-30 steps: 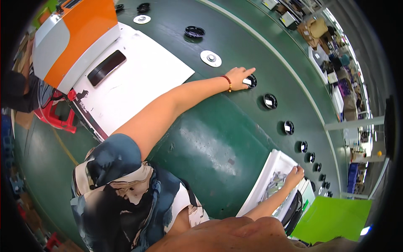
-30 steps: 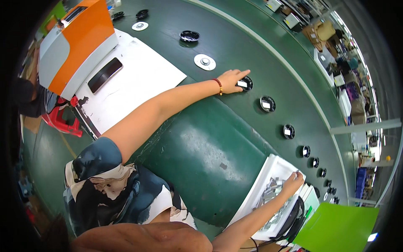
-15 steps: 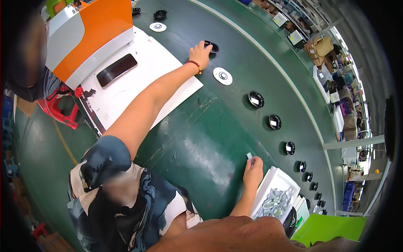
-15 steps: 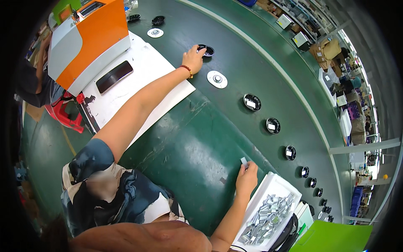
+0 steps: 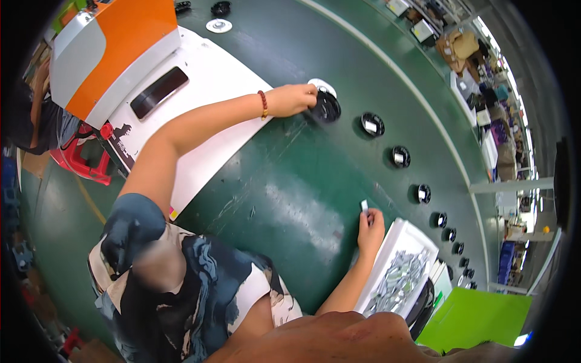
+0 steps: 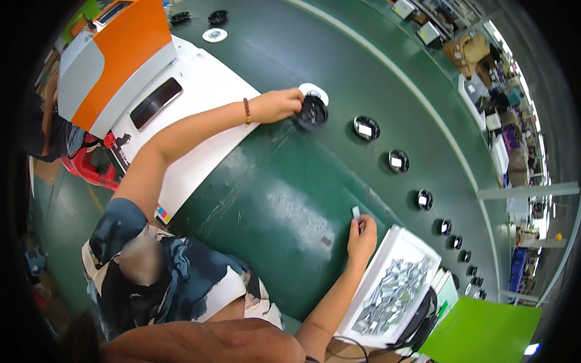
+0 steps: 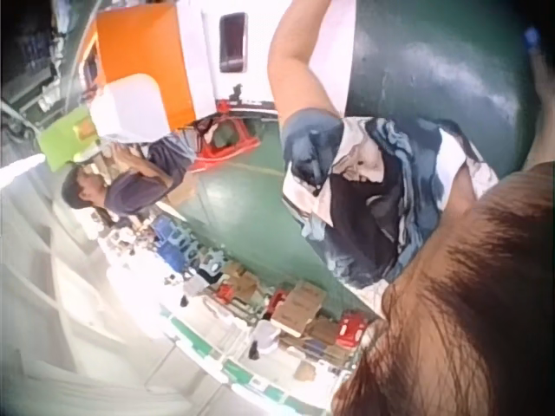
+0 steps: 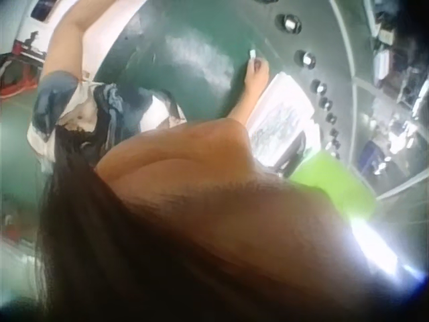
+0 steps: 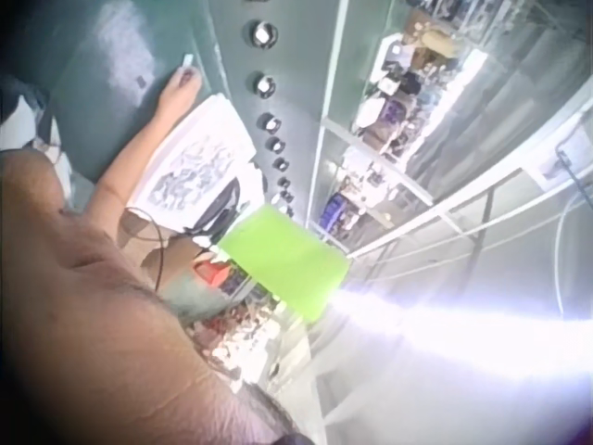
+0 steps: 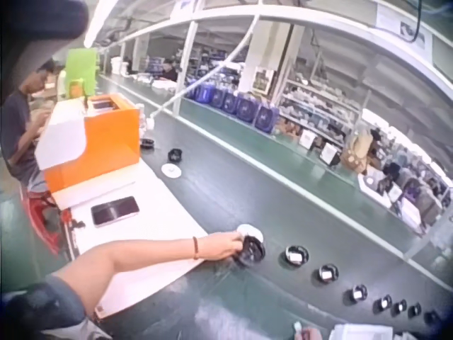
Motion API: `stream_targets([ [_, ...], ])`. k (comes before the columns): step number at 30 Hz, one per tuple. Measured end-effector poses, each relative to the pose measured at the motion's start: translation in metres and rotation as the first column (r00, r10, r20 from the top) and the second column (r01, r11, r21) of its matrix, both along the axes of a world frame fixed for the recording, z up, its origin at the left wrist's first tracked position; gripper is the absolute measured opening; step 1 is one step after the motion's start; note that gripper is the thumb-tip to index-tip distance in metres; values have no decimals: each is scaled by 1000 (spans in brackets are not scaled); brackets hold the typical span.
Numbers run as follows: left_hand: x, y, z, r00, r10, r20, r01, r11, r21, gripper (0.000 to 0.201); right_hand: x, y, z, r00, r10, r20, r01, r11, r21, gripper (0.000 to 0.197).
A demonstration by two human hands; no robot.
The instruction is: The recorder is assembling electronic components at a factory workstation, placing internal parts into plastic housings.
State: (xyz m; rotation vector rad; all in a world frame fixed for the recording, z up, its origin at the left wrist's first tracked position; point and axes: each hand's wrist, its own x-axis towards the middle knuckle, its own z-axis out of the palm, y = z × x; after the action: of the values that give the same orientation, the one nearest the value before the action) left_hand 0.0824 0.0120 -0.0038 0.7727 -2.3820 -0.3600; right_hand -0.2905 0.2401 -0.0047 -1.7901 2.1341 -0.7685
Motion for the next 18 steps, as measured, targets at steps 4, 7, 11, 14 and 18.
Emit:
stream_targets([
  [4,-15,72,7,948,-307,86,308,951,-3,10,9,-7,2,999,-26,23,25,999,28,16],
  [7,-22,96,5,913,-390,119,396,918,-29,13,14,-7,2,998,-56,16,55,998,43,16],
  [11,-31,130,-3,974,-190,-125,189,982,-25,18,18,-4,2,996,-92,4,92,993,69,16],
  [14,-30,159,8,996,63,62,-83,907,413,27,16,-3,-2,996,-93,5,93,995,36,16],
  [18,-40,168,-3,996,33,-79,-7,952,306,19,16,-3,-2,997,-61,45,61,998,-14,16],
])
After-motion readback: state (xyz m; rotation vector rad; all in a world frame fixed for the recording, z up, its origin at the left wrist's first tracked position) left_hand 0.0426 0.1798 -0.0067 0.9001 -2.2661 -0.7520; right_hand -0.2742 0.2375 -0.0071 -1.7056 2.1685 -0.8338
